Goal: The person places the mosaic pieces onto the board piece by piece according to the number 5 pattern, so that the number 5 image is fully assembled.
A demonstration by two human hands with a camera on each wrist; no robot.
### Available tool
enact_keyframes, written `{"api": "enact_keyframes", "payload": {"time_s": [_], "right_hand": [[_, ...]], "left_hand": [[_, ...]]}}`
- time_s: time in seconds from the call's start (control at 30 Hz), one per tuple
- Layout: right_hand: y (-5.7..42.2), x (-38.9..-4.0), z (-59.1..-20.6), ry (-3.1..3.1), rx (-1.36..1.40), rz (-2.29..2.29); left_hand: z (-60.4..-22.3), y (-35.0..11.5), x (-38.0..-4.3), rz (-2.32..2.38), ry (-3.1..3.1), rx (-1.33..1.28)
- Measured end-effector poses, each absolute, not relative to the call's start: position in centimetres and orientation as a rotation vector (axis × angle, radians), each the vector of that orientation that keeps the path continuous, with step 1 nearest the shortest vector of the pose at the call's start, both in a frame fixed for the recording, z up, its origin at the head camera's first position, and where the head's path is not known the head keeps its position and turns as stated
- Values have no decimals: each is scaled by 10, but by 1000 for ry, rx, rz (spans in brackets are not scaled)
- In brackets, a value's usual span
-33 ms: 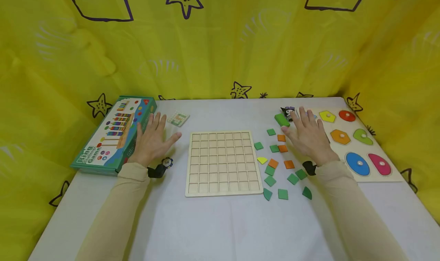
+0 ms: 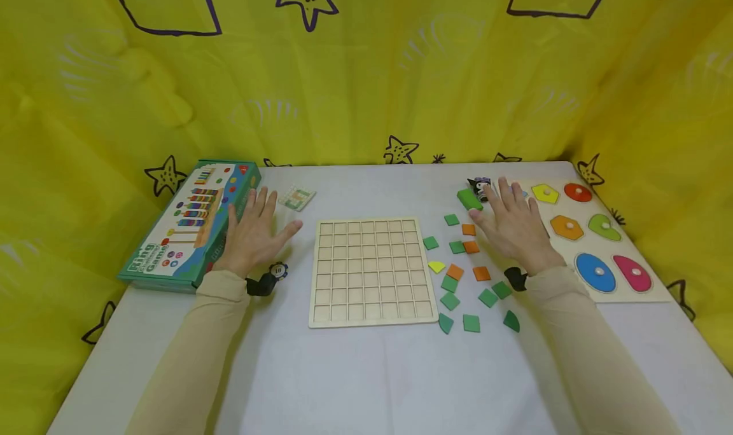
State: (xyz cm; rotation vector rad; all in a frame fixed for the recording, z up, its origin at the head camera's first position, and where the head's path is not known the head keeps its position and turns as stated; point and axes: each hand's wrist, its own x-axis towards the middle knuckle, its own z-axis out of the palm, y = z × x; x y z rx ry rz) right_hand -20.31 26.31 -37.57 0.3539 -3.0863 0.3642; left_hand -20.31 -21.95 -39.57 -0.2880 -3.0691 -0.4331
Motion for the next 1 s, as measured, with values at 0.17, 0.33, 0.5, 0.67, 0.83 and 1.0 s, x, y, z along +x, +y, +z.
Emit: {"api": "enact_keyframes", "payload": {"time_s": [0.17, 0.33, 0.5, 0.67, 0.83, 1.0], "right_hand": [[265, -201, -375, -2990, 337, 542], [277, -191, -380, -2991, 267, 605], [294, -180, -388, -3194, 338, 675], [301, -174, -397, -3237, 415, 698], [297, -177, -402, -3212, 377, 638], [294, -177, -401, -3287, 297, 644]], "left_hand": [[-395, -205, -185, -462, -3080, -392], [-398, -174, -133, -565, -3077, -591], [-411, -157, -84, -735, -3085, -689], [-426, -152, -66, -790, -3069, -633], [-434, -152, -63, -778, -3079, -576], [-435, -151, -63, -747, -3069, -573]]}}
